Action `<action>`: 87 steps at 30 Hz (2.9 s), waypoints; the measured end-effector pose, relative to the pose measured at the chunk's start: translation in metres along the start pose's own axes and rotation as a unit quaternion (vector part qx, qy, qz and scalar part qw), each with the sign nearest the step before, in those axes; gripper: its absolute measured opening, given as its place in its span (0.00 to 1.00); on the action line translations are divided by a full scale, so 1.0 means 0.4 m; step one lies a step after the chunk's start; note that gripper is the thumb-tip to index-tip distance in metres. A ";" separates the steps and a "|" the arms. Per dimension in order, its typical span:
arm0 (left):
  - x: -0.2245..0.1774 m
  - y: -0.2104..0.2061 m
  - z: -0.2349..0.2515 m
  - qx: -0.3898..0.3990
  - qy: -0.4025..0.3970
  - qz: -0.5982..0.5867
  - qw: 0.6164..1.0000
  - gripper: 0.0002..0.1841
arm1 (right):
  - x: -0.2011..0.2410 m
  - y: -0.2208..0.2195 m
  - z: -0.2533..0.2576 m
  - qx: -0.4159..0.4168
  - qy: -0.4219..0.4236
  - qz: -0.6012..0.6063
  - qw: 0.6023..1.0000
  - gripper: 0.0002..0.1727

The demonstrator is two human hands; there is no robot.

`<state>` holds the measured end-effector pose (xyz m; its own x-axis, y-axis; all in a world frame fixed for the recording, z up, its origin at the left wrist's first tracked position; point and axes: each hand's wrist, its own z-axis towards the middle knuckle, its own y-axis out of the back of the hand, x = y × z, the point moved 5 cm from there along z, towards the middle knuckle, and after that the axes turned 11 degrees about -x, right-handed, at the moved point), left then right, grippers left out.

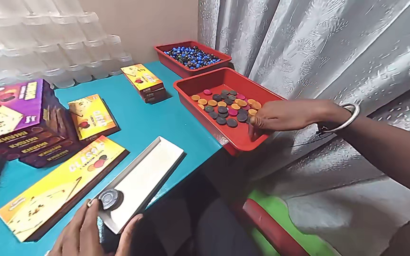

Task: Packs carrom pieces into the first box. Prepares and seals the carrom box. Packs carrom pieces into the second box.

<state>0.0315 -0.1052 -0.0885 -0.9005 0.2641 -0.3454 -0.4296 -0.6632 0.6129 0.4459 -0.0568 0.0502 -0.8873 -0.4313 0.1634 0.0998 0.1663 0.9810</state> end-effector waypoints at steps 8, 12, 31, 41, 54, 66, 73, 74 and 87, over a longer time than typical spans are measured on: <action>0.000 0.000 -0.002 0.000 0.007 0.006 1.000 0.44 | -0.129 0.046 0.040 -0.143 -0.102 -0.129 0.976 0.16; 0.002 -0.001 -0.003 -0.001 0.009 -0.002 1.000 0.44 | -0.129 -0.015 0.081 -0.080 -0.108 -0.134 0.982 0.22; 0.010 0.019 -0.023 0.042 -0.007 -0.030 0.999 0.53 | -0.221 -0.026 0.148 -0.008 -0.251 -0.129 0.959 0.17; -0.009 0.012 -0.019 -0.035 0.016 0.006 0.999 0.49 | 0.253 0.051 0.254 -0.255 0.015 -0.111 0.961 0.21; -0.012 0.016 -0.017 -0.045 -0.011 -0.004 0.999 0.39 | 0.545 -0.204 0.399 -0.161 0.144 0.046 0.975 0.23; -0.007 0.003 -0.022 -0.030 -0.017 0.013 0.999 0.36 | 0.268 0.034 0.255 -0.296 -0.017 -0.112 0.948 0.16; -0.002 0.005 -0.016 0.015 -0.017 0.017 1.000 0.41 | -0.134 0.016 0.109 -0.111 -0.195 -0.153 0.963 0.09; -0.002 0.005 -0.014 0.014 -0.020 0.018 1.000 0.42 | -0.143 0.011 0.102 -0.112 -0.199 -0.160 0.960 0.11; -0.002 0.002 -0.016 -0.003 0.017 0.002 1.000 0.52 | -0.222 -0.009 0.168 -0.076 -0.073 -0.100 0.989 0.16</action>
<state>0.0324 -0.1104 -0.0923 -0.8992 0.2386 -0.3668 -0.4261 -0.6683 0.6098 0.4940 0.0405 0.0251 -0.9508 -0.3069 -0.0420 -0.0284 -0.0487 0.9984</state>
